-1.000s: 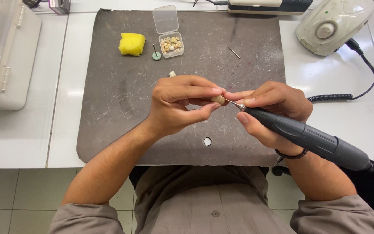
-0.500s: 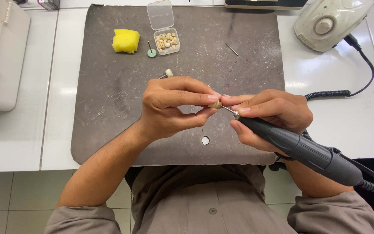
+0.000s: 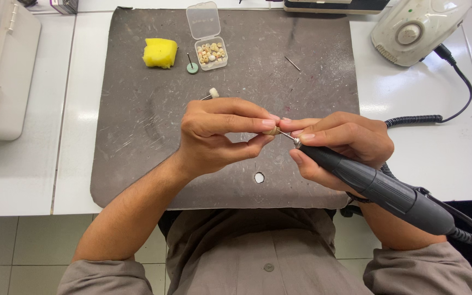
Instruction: The person uses a rotary handpiece to grind and shape small dental prosthetic pieces at a workbench. They pick up pieces from a small container, hold each against the spinning bur, rotate the piece to grind different surfaces, and set finished pieces back on the mat.
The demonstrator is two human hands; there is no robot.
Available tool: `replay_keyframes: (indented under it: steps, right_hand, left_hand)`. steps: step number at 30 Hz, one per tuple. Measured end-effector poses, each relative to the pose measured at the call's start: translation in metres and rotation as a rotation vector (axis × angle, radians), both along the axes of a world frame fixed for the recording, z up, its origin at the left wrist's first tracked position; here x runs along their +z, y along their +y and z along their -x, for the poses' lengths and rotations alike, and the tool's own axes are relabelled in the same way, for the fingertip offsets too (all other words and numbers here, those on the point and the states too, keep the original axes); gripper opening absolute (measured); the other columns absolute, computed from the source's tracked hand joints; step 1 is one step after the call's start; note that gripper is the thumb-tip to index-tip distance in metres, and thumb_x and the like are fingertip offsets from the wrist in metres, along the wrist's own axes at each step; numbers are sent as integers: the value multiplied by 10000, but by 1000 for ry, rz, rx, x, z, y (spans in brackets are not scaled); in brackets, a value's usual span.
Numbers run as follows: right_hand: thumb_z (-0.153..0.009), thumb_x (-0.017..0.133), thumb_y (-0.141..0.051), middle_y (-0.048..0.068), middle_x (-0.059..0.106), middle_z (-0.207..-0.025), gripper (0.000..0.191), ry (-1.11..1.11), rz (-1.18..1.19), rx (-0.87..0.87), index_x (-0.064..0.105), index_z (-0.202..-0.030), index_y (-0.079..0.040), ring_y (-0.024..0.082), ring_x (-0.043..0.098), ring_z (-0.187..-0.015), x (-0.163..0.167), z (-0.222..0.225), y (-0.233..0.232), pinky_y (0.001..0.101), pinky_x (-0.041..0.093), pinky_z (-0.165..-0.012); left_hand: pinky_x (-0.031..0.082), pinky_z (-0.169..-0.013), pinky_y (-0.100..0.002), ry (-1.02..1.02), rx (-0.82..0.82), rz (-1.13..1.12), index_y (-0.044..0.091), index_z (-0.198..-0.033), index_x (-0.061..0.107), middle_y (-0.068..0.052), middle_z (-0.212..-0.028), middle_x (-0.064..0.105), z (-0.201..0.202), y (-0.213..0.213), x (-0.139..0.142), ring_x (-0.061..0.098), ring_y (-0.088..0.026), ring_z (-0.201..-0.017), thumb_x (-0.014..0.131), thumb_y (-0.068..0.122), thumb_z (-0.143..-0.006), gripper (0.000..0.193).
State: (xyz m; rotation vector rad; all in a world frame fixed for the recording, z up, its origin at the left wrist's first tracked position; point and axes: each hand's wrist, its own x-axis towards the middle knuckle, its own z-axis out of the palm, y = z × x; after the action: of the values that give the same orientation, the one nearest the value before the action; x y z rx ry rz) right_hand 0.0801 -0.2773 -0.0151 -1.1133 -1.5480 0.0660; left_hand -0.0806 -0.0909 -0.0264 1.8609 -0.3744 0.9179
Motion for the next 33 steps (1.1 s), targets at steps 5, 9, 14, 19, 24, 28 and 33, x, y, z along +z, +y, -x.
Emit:
replay_keyframes:
  steps: [5,9,14,19,24,28,33]
  right_hand:
    - [-844,812,60,128,700,-887,251,-6,3,5,651,-1028,1,257,782,-962,0,-1,0,397,675,-938]
    - [-844,808,62,124,701,-882,247,-2,8,4,655,-1028,1,243,782,-945,0,0,0,401,674,-946]
    - [-853,808,60,123,700,-896,248,23,31,5,652,-1034,-5,260,780,-987,1,0,-2,395,670,-957]
    - [-846,810,64,117,699,-884,250,7,26,-1,655,-1030,-5,247,782,-969,0,0,-1,392,676,-946]
    - [-851,809,64,118,697,-881,248,4,34,-7,655,-1033,-2,244,781,-976,1,1,-2,395,673,-952]
    - [-840,811,63,134,706,-900,254,-4,40,-10,651,-1026,-2,279,773,-1019,0,0,-3,387,668,-938]
    - [-852,802,74,117,694,-890,248,26,21,11,654,-1037,1,227,782,-939,-1,-2,-2,398,676,-953]
  left_hand:
    - [702,-855,-254,-1,5,6,111,-1153,746,-77,-1138,755,1,-1,0,781,-158,-985,824,-77,-918,310]
    - [705,-857,-250,2,2,0,117,-1156,745,-74,-1141,754,0,0,0,781,-157,-989,824,-76,-921,315]
    - [705,-842,-243,1,15,-13,120,-1162,745,-72,-1138,754,1,0,0,780,-149,-979,828,-71,-921,319]
    - [704,-844,-244,0,21,-23,122,-1162,745,-69,-1140,754,1,0,0,780,-150,-980,830,-68,-921,318]
    - [704,-851,-245,1,16,-25,123,-1165,742,-69,-1142,752,1,0,0,779,-150,-986,832,-64,-922,319]
    - [706,-847,-242,0,9,-14,122,-1162,744,-70,-1138,754,0,0,0,779,-147,-981,829,-63,-924,313]
    - [708,-850,-244,3,3,-12,118,-1164,742,-77,-1137,753,0,-1,0,778,-151,-985,827,-63,-921,314]
